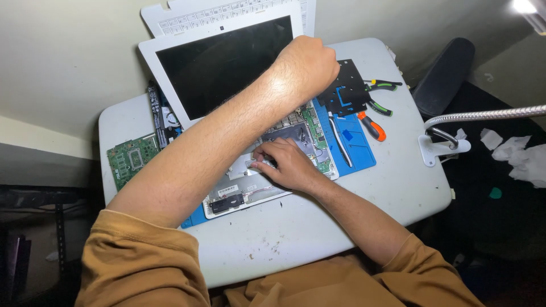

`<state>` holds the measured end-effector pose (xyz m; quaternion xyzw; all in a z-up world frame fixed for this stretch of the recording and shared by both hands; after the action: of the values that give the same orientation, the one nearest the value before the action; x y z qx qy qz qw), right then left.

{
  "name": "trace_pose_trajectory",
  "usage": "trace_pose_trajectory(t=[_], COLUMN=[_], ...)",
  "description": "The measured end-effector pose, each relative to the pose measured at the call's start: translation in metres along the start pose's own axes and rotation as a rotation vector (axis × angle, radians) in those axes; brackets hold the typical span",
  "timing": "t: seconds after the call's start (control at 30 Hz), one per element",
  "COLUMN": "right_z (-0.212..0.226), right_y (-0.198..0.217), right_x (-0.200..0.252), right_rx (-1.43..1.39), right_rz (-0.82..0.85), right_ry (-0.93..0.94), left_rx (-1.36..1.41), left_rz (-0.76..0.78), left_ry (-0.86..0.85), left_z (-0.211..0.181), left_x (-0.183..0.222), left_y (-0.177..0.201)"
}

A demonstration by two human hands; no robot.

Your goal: The person is disassembling a laptop, removing internal screws and prying off the screen bezel.

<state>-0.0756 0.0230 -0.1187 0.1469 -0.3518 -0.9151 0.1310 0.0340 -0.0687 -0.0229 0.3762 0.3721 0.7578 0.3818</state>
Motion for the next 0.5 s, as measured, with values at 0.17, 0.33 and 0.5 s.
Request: trace_pose_trajectory(t=[0.17, 0.33, 0.5], right_z=[0.001, 0.001, 0.001], right_y=[0.0, 0.0, 0.001], right_x=[0.0, 0.0, 0.0], right_rx=[-0.001, 0.002, 0.001], right_rz=[-0.001, -0.02, -0.021], right_ry=[0.007, 0.028, 0.025], left_rx=[-0.019, -0.003, -0.026], left_rz=[0.066, 0.026, 0.065], left_ry=[0.043, 0.02, 0.053], left_z=[0.003, 0.001, 0.003], left_x=[0.009, 0.008, 0.014], left_y=[0.003, 0.0, 0.002])
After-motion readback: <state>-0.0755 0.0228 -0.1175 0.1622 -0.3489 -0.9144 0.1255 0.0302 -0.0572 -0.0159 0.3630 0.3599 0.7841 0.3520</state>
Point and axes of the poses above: each hand's wrist, its own x-axis away from the middle knuckle, its own y-axis out of the back of the hand, z = x × y, the point moved 8 cm from there along -x, towards the middle knuckle
